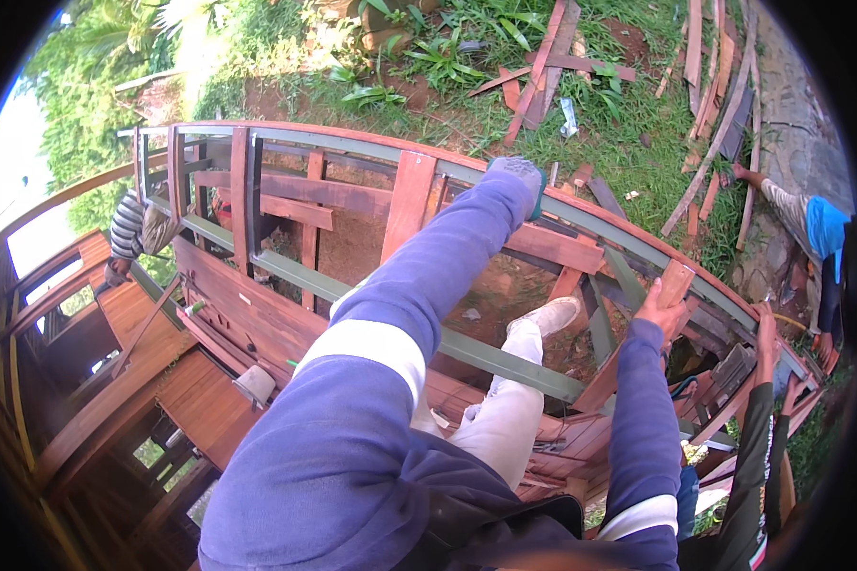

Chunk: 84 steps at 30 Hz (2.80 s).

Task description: The person uses a cordless drill to fasten wooden planks onto a wooden frame structure. They position the planks, apply glue, and secure them with screws while other workers assist nearby.

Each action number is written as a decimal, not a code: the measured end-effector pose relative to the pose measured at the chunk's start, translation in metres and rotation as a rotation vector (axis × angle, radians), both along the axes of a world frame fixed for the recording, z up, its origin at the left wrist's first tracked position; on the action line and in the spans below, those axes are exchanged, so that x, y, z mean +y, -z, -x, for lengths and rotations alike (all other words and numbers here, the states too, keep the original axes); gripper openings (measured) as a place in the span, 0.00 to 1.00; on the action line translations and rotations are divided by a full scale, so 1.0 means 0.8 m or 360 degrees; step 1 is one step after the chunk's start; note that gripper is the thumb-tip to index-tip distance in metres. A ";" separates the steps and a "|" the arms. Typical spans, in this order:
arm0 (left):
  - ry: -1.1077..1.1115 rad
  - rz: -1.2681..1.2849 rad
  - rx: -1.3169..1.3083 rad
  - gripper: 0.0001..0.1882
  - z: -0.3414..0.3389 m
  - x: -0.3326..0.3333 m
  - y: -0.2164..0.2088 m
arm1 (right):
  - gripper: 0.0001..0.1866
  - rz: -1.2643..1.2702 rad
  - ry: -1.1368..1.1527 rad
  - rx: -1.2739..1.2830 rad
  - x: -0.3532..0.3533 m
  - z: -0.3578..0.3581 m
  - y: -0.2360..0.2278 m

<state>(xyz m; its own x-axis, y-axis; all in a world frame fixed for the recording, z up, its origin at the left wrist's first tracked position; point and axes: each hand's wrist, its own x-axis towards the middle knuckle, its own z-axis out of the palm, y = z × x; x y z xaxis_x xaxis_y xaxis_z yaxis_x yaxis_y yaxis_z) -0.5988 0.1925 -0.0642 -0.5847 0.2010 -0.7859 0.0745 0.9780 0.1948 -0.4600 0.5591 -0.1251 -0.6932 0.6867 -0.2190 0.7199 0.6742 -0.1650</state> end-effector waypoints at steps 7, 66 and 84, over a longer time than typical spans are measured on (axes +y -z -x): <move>0.0004 0.0003 0.0051 0.19 -0.003 -0.001 -0.008 | 0.46 -0.0013 0.0019 -0.0109 -0.004 0.003 -0.004; 0.0067 0.0266 0.0088 0.34 0.003 0.020 0.011 | 0.50 0.0329 0.0153 -0.0121 -0.021 0.004 -0.046; -0.0030 0.0023 0.0125 0.22 -0.009 0.003 0.004 | 0.51 0.0020 -0.0024 -0.0100 0.004 0.004 0.003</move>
<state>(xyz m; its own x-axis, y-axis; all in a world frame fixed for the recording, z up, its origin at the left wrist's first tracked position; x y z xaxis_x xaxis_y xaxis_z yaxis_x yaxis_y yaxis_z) -0.5918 0.1949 -0.0672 -0.6482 0.1784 -0.7403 0.0705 0.9821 0.1749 -0.4630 0.5624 -0.1272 -0.6879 0.6733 -0.2710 0.7190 0.6831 -0.1280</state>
